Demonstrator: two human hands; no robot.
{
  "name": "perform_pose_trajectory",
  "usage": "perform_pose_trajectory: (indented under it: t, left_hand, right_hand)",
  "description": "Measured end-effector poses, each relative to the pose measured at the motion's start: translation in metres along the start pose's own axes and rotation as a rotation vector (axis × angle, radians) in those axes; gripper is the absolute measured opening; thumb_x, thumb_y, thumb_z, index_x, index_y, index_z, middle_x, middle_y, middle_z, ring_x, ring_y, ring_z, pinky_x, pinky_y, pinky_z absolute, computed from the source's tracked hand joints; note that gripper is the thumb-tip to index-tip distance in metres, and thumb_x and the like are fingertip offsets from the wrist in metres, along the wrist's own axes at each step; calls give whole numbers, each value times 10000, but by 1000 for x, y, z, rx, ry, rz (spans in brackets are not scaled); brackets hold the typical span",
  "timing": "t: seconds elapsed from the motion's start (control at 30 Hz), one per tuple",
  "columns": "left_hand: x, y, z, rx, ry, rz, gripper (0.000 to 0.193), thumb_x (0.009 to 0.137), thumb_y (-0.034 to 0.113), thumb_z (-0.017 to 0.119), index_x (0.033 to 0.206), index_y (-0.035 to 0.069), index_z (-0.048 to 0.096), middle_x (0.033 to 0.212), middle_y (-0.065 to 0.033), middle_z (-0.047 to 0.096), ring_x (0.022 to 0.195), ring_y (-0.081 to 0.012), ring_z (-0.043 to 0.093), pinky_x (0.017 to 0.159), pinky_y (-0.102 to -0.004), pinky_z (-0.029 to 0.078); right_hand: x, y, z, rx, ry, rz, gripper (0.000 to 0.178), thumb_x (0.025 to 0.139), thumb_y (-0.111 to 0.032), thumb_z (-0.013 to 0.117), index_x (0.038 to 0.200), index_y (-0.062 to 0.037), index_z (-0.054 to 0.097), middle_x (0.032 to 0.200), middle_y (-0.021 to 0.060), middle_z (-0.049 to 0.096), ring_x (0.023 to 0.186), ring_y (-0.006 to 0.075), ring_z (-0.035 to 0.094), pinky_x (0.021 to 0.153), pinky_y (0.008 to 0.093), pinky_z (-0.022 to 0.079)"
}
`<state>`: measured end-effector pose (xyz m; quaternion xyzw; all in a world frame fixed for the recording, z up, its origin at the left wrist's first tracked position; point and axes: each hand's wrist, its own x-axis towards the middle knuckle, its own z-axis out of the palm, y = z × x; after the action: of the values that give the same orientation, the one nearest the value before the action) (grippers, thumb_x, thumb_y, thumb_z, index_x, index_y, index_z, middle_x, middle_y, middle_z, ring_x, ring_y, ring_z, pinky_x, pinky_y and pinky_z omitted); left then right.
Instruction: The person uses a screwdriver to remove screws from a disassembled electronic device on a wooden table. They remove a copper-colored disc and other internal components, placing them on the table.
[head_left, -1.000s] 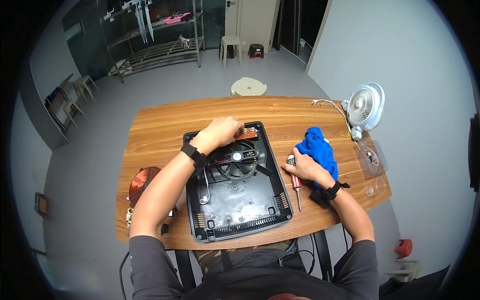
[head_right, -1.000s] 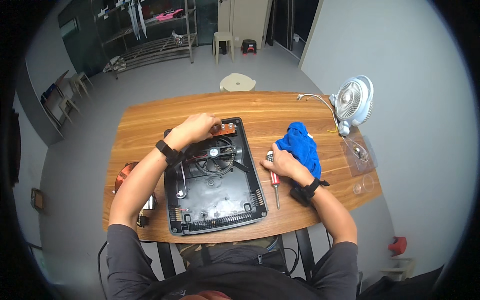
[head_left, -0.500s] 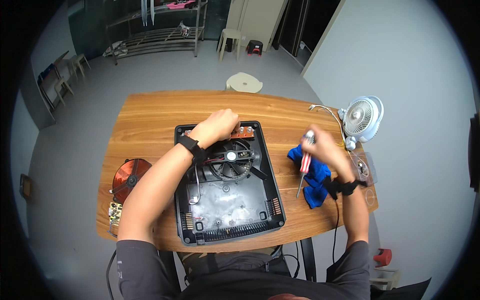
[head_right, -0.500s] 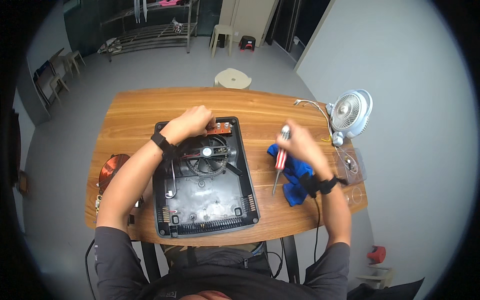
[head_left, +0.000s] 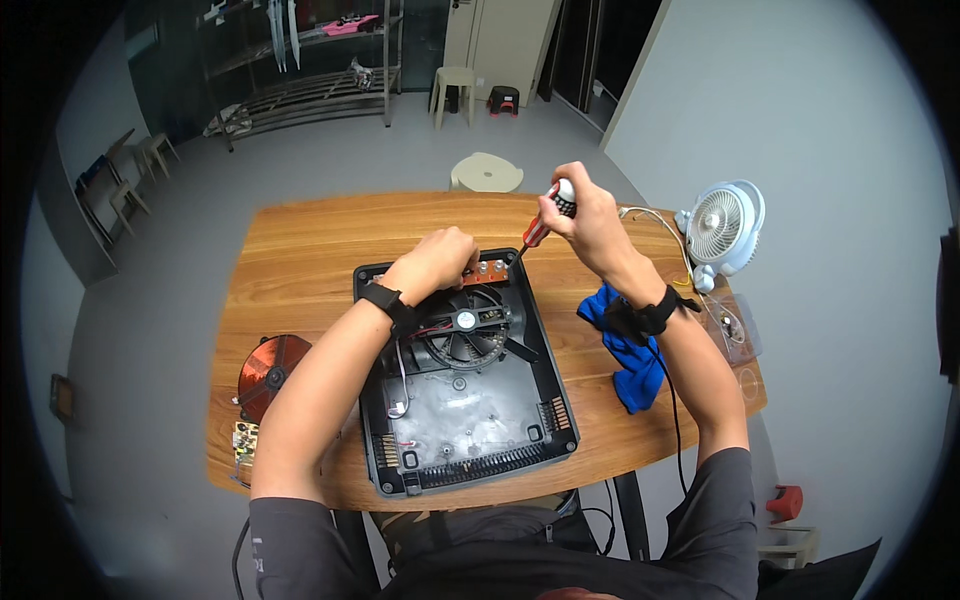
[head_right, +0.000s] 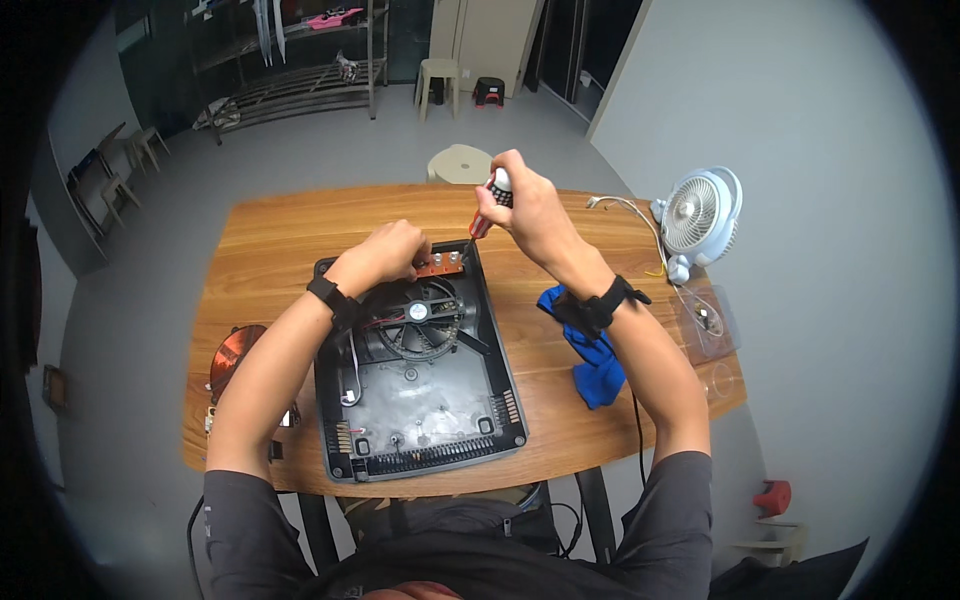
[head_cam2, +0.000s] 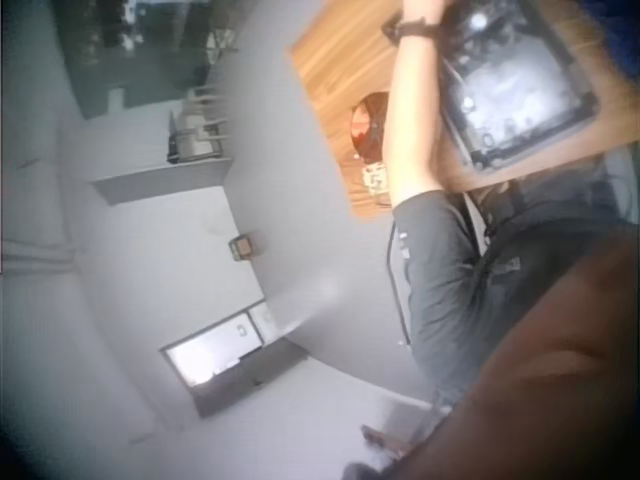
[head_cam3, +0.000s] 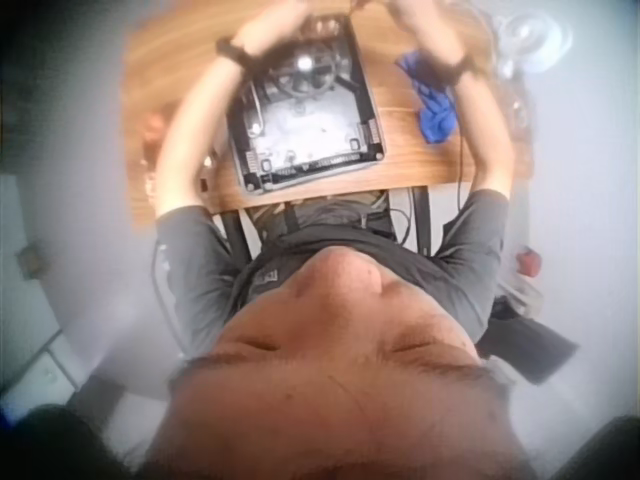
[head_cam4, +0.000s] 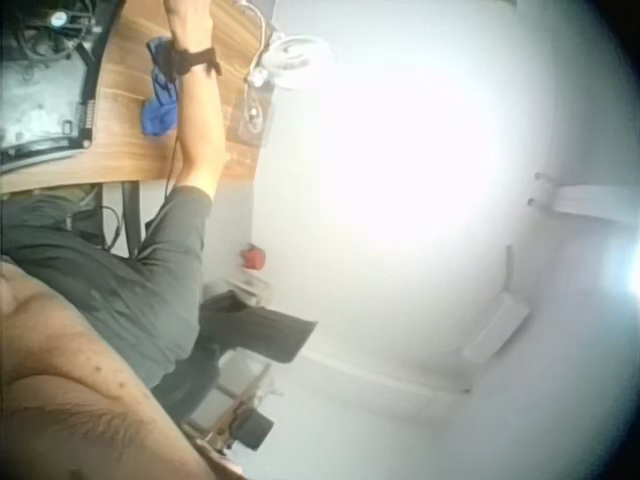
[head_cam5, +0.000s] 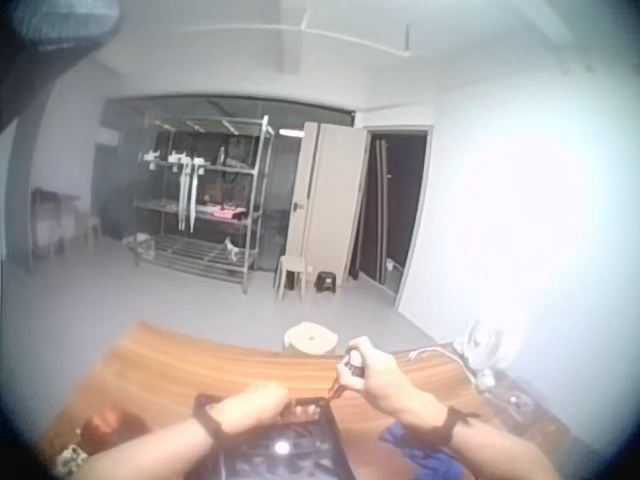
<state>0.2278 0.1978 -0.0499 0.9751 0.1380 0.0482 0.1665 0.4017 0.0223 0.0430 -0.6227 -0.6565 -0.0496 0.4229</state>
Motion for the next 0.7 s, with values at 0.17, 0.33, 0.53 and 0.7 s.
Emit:
perform_pose_trajectory:
  t: [0.17, 0.33, 0.53, 0.7]
  left_hand:
    - [-2, 6, -5, -6, -23, -22, 302, 665, 27, 867, 951, 55, 773, 904, -130, 767, 889, -321, 733, 793, -421, 580]
    - [-1, 5, -4, -14, -39, -43, 305, 666, 34, 872, 956, 53, 777, 908, -137, 767, 899, -325, 735, 800, -419, 580]
    - [-3, 6, -4, 7, -33, -21, 333, 665, 41, 881, 983, 61, 783, 945, -140, 769, 929, -320, 733, 812, -412, 580]
    - [-1, 5, -4, 11, -46, -47, 333, 668, 41, 880, 986, 61, 783, 948, -138, 770, 931, -322, 733, 818, -413, 580]
  right_hand:
    - [2, 11, 19, 8, -32, 10, 307, 947, -182, 724, 1090, -12, 511, 802, 150, 627, 698, 251, 627, 665, 363, 525]
    - [1, 13, 22, -23, -37, 2, 309, 946, -179, 722, 1091, -12, 507, 800, 158, 622, 698, 266, 620, 660, 367, 519]
    - [4, 14, 22, -45, -24, -23, 336, 937, -198, 728, 1084, -9, 494, 802, 204, 633, 708, 376, 647, 640, 430, 520]
    - [5, 16, 23, -47, -26, -30, 290, 949, -167, 711, 1078, -7, 506, 767, 145, 620, 667, 239, 615, 635, 354, 514]
